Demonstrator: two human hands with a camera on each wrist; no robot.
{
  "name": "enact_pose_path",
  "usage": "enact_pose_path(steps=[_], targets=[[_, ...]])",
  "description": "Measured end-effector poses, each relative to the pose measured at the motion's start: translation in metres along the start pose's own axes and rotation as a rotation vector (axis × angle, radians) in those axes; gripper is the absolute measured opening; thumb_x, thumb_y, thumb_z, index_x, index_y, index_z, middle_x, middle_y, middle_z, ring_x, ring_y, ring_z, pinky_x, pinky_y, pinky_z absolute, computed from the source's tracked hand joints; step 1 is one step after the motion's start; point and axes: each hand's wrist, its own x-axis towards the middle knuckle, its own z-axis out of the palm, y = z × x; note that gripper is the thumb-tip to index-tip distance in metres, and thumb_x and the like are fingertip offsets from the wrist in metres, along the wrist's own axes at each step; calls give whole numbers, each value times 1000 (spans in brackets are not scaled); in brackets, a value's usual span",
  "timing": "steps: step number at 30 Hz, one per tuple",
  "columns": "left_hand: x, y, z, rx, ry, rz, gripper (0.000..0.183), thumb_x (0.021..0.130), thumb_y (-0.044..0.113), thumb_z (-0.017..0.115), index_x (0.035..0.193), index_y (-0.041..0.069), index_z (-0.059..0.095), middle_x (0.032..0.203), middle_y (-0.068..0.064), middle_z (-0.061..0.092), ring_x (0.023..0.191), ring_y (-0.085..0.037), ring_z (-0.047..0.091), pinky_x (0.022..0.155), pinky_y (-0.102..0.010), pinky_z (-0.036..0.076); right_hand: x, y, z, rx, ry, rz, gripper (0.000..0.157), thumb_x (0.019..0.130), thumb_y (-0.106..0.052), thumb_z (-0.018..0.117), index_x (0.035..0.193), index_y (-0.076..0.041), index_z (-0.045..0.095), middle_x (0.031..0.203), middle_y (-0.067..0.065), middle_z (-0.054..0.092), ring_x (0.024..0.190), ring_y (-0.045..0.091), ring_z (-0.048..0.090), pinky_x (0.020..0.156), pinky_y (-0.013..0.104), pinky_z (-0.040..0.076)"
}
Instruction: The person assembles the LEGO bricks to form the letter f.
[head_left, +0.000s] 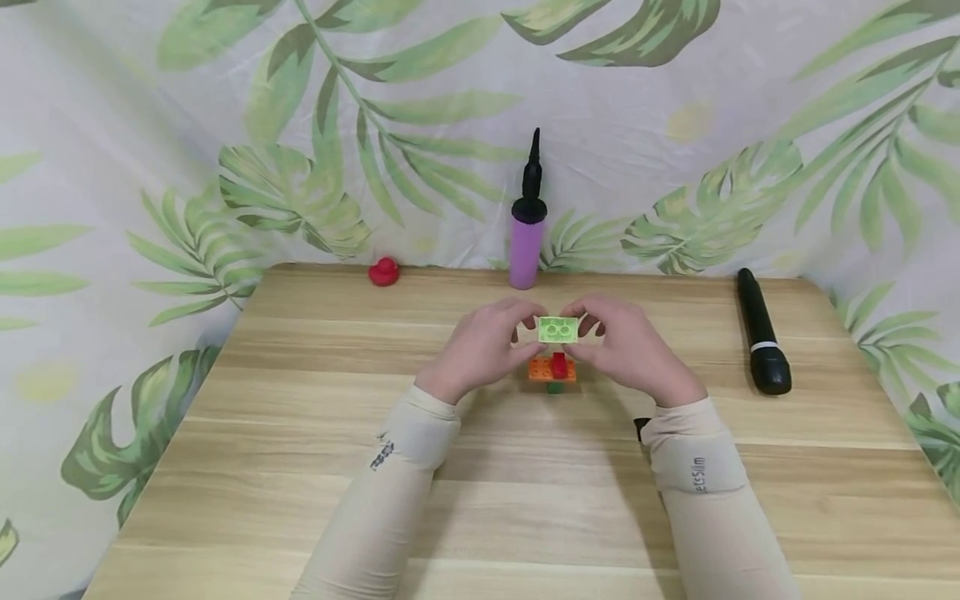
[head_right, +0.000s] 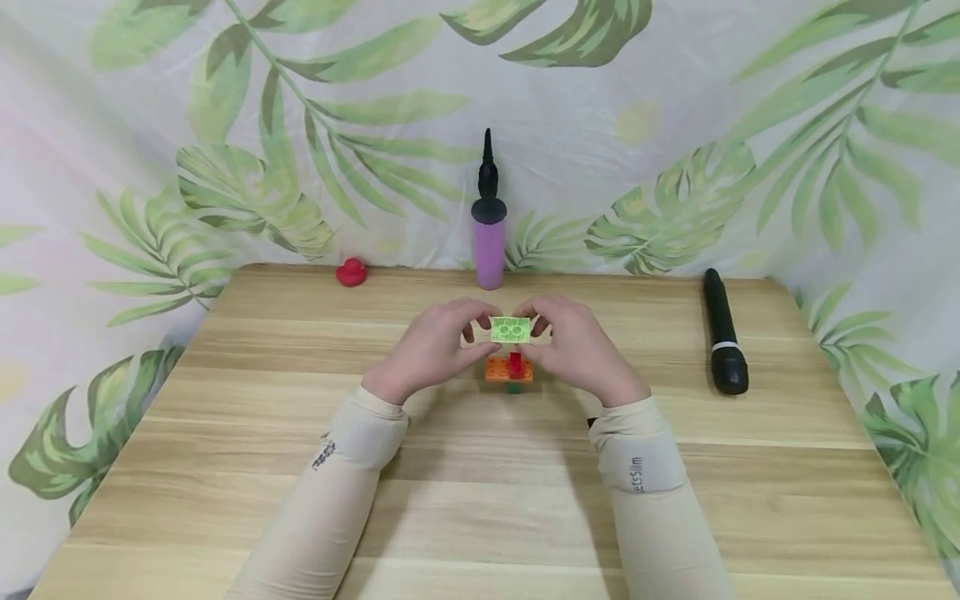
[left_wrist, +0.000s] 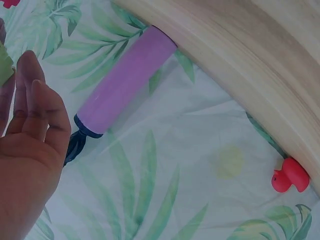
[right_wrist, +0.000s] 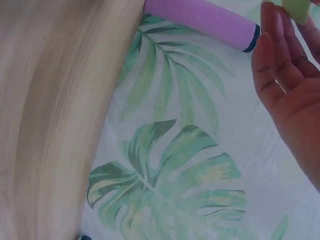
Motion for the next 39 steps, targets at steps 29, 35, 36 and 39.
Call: enact_pose_path(steps=[29,35,36,39], targets=[[0,-2,-4,-124,-38,11,35,93,31,84,122,15,74,107,4,73,85,-13,66,72,-28,54,-1,2,1,-6,-107,-6,31,88,-20,85,118,-14,78,103,0,75,88,21,68,78,41,56],[1,-1,-4,-111,-78,-16,24,93,26,83,113,13,76,101,3,74,84,-13,65,70,-27,53,-1,3,-1,-16,-129,9,31,88,-21,86,117,-13,78,102,0,75,89,23,68,79,40,55],[2,-2,-4,-109,-90,-22,24,93,25,83,112,13,75,100,3,74,84,-13,65,70,-27,53,-1,3,-1,-19,-137,15,30,88,-21,86,116,-12,78,102,0,75,89,23,68,79,38,54],[2,-2,-4,-107,-129,-33,23,92,22,81,112,11,75,99,1,74,86,-15,66,71,-28,53,-1,4,-2,-17,-162,29,29,88,-19,86,115,-11,78,101,1,75,88,23,68,77,36,54]])
